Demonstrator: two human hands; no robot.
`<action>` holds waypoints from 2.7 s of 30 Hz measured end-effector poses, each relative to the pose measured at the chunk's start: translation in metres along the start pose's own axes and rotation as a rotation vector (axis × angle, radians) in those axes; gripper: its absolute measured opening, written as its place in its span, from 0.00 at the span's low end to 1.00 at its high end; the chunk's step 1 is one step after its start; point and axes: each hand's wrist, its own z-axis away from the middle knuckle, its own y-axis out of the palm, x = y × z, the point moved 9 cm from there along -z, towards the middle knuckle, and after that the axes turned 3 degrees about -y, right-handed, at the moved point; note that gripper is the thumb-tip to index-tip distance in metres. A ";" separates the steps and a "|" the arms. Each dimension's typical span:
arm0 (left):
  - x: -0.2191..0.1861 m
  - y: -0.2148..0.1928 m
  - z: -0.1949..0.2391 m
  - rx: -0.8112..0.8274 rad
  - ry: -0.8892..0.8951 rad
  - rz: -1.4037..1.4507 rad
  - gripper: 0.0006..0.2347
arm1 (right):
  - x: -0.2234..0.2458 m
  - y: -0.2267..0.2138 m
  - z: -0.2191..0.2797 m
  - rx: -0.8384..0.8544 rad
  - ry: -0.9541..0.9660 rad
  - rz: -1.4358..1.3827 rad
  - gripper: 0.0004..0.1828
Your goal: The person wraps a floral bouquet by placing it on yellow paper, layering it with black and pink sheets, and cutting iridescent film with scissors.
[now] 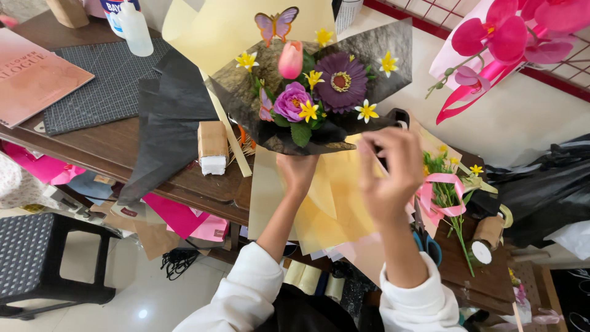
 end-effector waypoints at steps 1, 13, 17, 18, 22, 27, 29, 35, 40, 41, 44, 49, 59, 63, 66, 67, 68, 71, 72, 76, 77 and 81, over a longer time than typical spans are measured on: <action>0.008 -0.001 -0.001 0.013 -0.029 0.067 0.22 | 0.017 0.009 -0.007 -0.001 0.001 0.002 0.01; 0.109 -0.016 -0.009 0.140 -0.393 0.860 0.22 | 0.104 0.136 -0.067 -0.068 -0.366 0.638 0.13; 0.095 0.002 0.011 0.184 -0.357 0.811 0.22 | 0.132 0.089 -0.067 0.080 -0.329 0.345 0.15; 0.081 0.003 0.022 0.199 -0.269 0.630 0.21 | 0.141 0.067 -0.064 0.078 -0.319 0.193 0.12; 0.029 0.010 0.056 0.223 0.008 0.080 0.19 | 0.084 0.008 -0.022 0.192 -0.124 -0.039 0.09; 0.012 0.014 0.046 0.137 0.065 -0.152 0.18 | -0.073 -0.044 0.029 0.018 0.385 0.091 0.20; 0.009 0.020 0.046 0.123 0.070 -0.220 0.18 | -0.104 -0.027 0.047 0.084 0.544 -0.047 0.24; 0.000 0.035 0.041 0.062 0.101 -0.495 0.16 | -0.177 0.007 0.093 -0.050 0.842 -0.467 0.05; -0.020 0.048 0.025 -0.001 0.152 -0.703 0.15 | -0.134 0.003 0.110 -0.142 0.863 -0.492 0.11; -0.026 0.049 0.021 -0.026 0.168 -0.772 0.14 | -0.125 0.008 0.121 -0.034 0.853 -0.420 0.09; -0.037 0.054 0.014 -0.078 0.200 -0.909 0.14 | -0.111 0.023 0.151 0.218 0.782 -0.274 0.22; -0.038 0.052 -0.011 -0.054 0.173 -0.855 0.27 | -0.130 0.018 0.182 0.296 0.631 -0.034 0.40; -0.092 0.108 0.022 0.013 0.098 -0.845 0.25 | -0.137 -0.057 0.174 -0.012 0.647 0.159 0.22; -0.112 0.120 0.026 0.096 0.047 -0.792 0.20 | -0.110 -0.064 0.187 -0.079 0.619 0.051 0.13; -0.114 0.119 0.033 0.061 -0.021 -0.729 0.19 | -0.119 -0.064 0.215 -0.129 0.730 -0.026 0.11; -0.109 0.113 0.035 0.063 -0.022 -0.732 0.19 | -0.119 -0.065 0.215 -0.132 0.733 -0.026 0.11; -0.102 0.108 0.037 0.076 -0.072 -0.653 0.19 | -0.120 -0.066 0.216 -0.133 0.766 -0.041 0.11; -0.091 0.103 0.036 0.223 -0.088 -0.570 0.19 | -0.125 -0.071 0.221 -0.108 0.842 -0.062 0.11; -0.089 0.109 0.036 0.361 -0.052 -0.562 0.20 | -0.129 -0.071 0.223 -0.084 0.880 -0.068 0.11; -0.085 0.118 0.043 0.448 -0.076 -0.510 0.21 | -0.130 -0.069 0.214 -0.131 1.023 -0.119 0.10; -0.086 0.114 0.042 0.416 -0.065 -0.514 0.21 | -0.125 -0.063 0.208 -0.253 1.147 -0.315 0.08; -0.087 0.083 0.028 0.411 -0.034 -0.560 0.22 | -0.120 -0.048 0.214 -0.414 1.335 -0.555 0.14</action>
